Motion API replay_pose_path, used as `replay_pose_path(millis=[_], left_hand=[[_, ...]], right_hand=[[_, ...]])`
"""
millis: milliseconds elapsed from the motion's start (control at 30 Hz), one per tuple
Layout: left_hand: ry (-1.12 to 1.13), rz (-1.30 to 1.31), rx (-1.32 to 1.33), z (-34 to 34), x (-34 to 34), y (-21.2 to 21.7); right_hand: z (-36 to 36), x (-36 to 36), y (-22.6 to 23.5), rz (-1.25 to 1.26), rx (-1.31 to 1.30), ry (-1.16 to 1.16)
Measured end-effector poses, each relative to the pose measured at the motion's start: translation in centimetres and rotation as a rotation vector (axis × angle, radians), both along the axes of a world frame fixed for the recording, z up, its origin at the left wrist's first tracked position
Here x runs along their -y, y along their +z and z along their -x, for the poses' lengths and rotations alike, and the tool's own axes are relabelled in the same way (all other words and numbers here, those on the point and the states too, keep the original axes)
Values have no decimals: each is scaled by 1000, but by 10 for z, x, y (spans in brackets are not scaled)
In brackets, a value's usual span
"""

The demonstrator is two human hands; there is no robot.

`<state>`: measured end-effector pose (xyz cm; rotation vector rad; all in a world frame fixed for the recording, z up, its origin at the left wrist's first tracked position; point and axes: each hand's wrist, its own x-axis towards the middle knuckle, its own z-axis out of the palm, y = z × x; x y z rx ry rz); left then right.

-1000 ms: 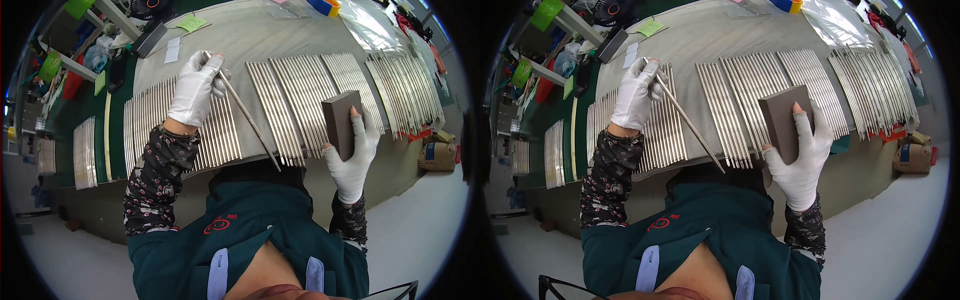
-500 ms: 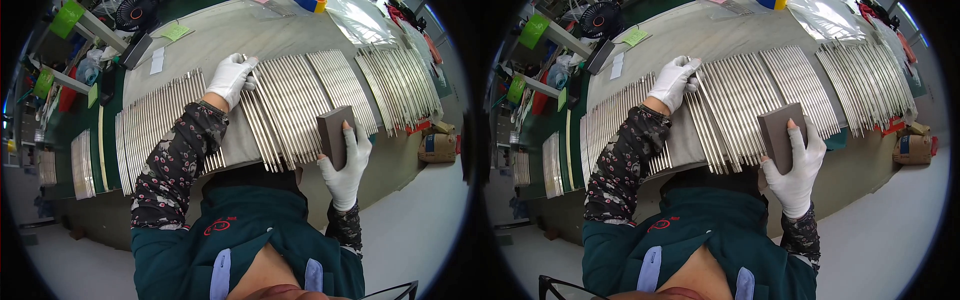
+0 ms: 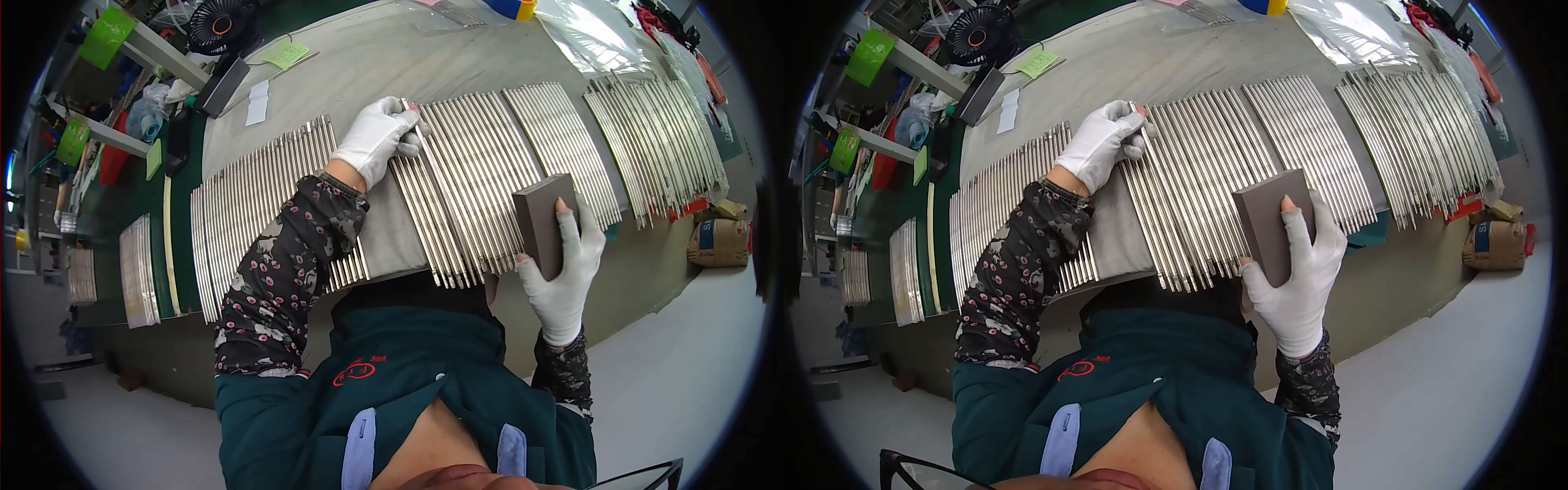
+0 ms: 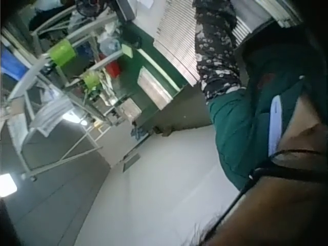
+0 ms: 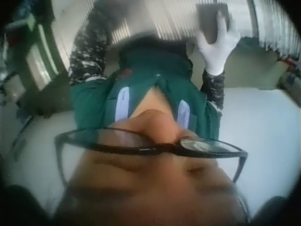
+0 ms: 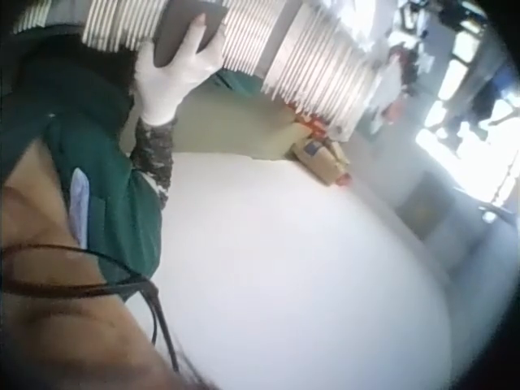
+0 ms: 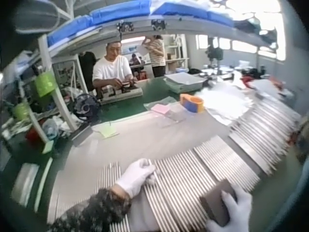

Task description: Manually sanding a bundle of thin wooden or metal sticks using a sanding block.

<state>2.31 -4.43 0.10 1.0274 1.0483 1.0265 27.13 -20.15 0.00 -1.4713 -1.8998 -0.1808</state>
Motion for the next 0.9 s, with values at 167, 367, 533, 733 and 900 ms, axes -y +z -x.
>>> replay_pose_path(millis=[167, 367, 533, 733, 900], left_hand=[[-24, -13, -32, 1, 3, 6], [-53, -32, -10, 3, 6, 8], [-80, -38, 20, 4, 5, 6], [-58, -48, 40, 3, 7, 4], [-77, -57, 86, 6, 6, -3]], right_hand=[[0, -1, 1, -5, 5, 7], [1, 0, 3, 10, 14, 20], [1, -1, 2, 12, 10, 25], [6, -2, 4, 26, 12, 51], [44, -11, 17, 130, 31, 87]])
